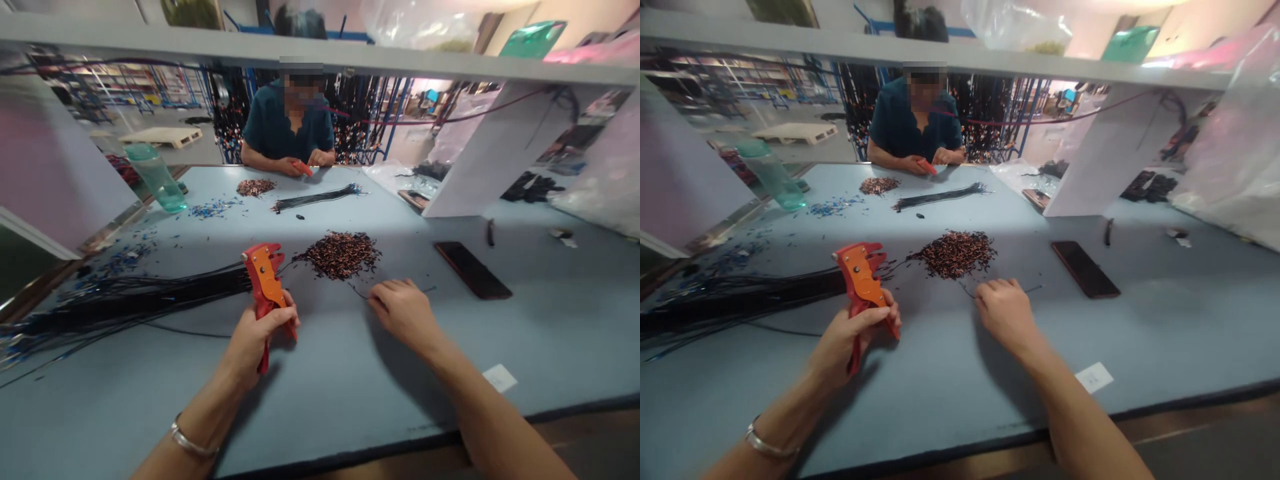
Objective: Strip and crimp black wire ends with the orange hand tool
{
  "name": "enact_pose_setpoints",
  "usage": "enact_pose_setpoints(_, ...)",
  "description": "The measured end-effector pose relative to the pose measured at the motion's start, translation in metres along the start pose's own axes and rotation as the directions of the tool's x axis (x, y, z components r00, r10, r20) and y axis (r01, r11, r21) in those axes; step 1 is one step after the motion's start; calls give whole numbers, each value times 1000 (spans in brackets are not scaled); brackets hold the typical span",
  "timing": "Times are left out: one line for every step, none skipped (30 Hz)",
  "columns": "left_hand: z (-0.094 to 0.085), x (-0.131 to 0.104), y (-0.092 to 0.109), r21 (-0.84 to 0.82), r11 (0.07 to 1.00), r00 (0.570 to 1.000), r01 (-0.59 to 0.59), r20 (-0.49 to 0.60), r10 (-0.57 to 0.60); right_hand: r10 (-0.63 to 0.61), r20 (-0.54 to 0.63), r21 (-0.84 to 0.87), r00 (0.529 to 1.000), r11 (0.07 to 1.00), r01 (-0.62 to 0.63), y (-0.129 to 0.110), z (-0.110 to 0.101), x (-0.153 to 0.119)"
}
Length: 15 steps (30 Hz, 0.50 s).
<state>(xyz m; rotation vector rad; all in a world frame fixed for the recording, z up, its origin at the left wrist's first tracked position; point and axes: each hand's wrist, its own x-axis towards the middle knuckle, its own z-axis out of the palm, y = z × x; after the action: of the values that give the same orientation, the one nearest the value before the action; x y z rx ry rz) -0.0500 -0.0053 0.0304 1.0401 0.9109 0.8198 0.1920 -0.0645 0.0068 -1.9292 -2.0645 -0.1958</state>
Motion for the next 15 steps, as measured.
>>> enact_pose_setpoints(0, 0, 0, 7, 1000, 1000, 3, 13, -3, -7, 3, 31, 1000, 1000, 7, 7, -2, 1)
enact_pose_setpoints(0, -1, 1, 13, 1000, 1000, 6, 26, -6, -34, 24, 75, 999, 997, 32, 13, -4, 1)
enact_pose_setpoints(0, -1, 1, 15, 1000, 999, 8, 37, -9, -54, 48, 105, 997, 993, 49, 18, -6, 1)
enact_pose_setpoints(0, -1, 1, 16, 1000, 999, 9, 48, -10, -63, 71, 123, 995, 991, 54, 23, -7, 1)
enact_pose_setpoints(0, -2, 1, 16, 1000, 998, 9, 58, -10, -53, 87, 120, 995, 992, 43, 26, -7, 1)
enact_pose_setpoints(0, -1, 0, 17, 1000, 998, 10, 67, -11, -21, 88, 96, 996, 995, 13, 29, -6, 1)
enact_pose_setpoints(0, -1, 0, 17, 1000, 997, 11, 73, -12, 22, 71, 70, 997, 997, -27, 30, -5, 2)
enact_pose_setpoints(0, -1, -1, 17, 1000, 997, 12, 75, -13, 60, 44, 54, 997, 997, -63, 31, -3, 2)
enact_pose_setpoints(0, -1, -1, 17, 1000, 997, 15, 76, -16, 82, 18, 53, 996, 995, -83, 32, -2, 3)
enact_pose_setpoints(0, -1, -1, 19, 1000, 997, 18, 77, -20, 88, 1, 61, 996, 994, -88, 31, -1, 3)
enact_pose_setpoints(0, -1, -2, 19, 1000, 997, 21, 80, -22, 79, -8, 75, 997, 994, -78, 31, 0, 4)
enact_pose_setpoints(0, -1, -2, 18, 1000, 996, 23, 86, -24, 60, -7, 91, 998, 994, -59, 30, 1, 5)
enact_pose_setpoints(0, -2, -2, 14, 1000, 996, 20, 92, -21, 40, -1, 106, 999, 994, -40, 29, 2, 5)
enact_pose_setpoints(0, -2, -2, 9, 1000, 995, 14, 100, -15, 25, 5, 118, 1000, 993, -26, 29, 3, 5)
enact_pose_setpoints(0, -2, -2, 3, 1000, 994, 10, 112, -10, 21, 9, 127, 1000, 992, -21, 29, 4, 6)
